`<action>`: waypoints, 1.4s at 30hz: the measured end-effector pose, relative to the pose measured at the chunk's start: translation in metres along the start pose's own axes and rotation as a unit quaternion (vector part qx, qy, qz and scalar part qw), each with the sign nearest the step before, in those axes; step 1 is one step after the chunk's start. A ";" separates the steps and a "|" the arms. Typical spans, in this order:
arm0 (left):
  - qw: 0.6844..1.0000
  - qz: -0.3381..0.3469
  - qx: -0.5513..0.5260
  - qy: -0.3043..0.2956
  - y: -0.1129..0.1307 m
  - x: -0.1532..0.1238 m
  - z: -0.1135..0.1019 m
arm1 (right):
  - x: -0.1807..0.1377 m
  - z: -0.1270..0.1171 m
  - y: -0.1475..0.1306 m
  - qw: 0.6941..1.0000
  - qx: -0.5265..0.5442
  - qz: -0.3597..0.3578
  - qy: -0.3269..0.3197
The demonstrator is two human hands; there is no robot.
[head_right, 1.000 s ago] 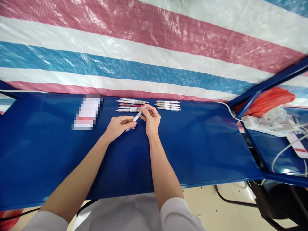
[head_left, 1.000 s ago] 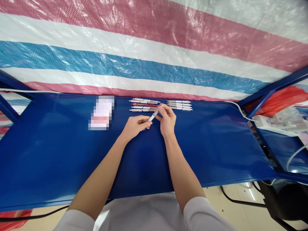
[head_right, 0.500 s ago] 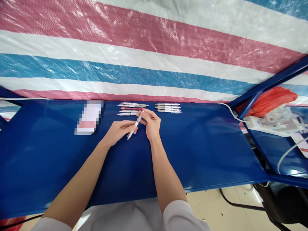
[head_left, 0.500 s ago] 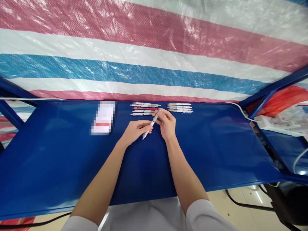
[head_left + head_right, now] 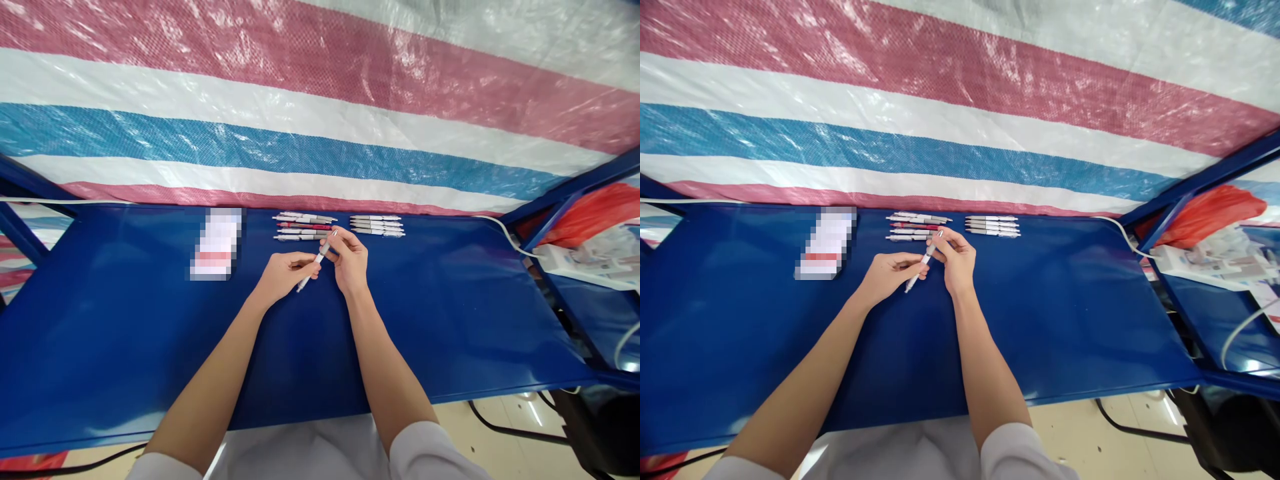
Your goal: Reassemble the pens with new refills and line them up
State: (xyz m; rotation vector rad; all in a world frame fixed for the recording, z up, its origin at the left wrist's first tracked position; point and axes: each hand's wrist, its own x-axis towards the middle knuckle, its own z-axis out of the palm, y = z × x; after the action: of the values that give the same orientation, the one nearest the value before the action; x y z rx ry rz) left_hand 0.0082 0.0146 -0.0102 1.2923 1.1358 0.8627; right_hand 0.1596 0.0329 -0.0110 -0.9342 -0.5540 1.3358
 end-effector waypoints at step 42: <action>0.980 0.112 0.127 0.103 -0.007 0.004 0.004 | 0.001 -0.003 0.002 1.000 -0.001 0.006 0.010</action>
State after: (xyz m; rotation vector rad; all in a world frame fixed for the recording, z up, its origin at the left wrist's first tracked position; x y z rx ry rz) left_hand 0.0118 0.0162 -0.0174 1.5907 1.3122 1.0631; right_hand 0.1614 0.0333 -0.0146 -0.9532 -0.5350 1.3362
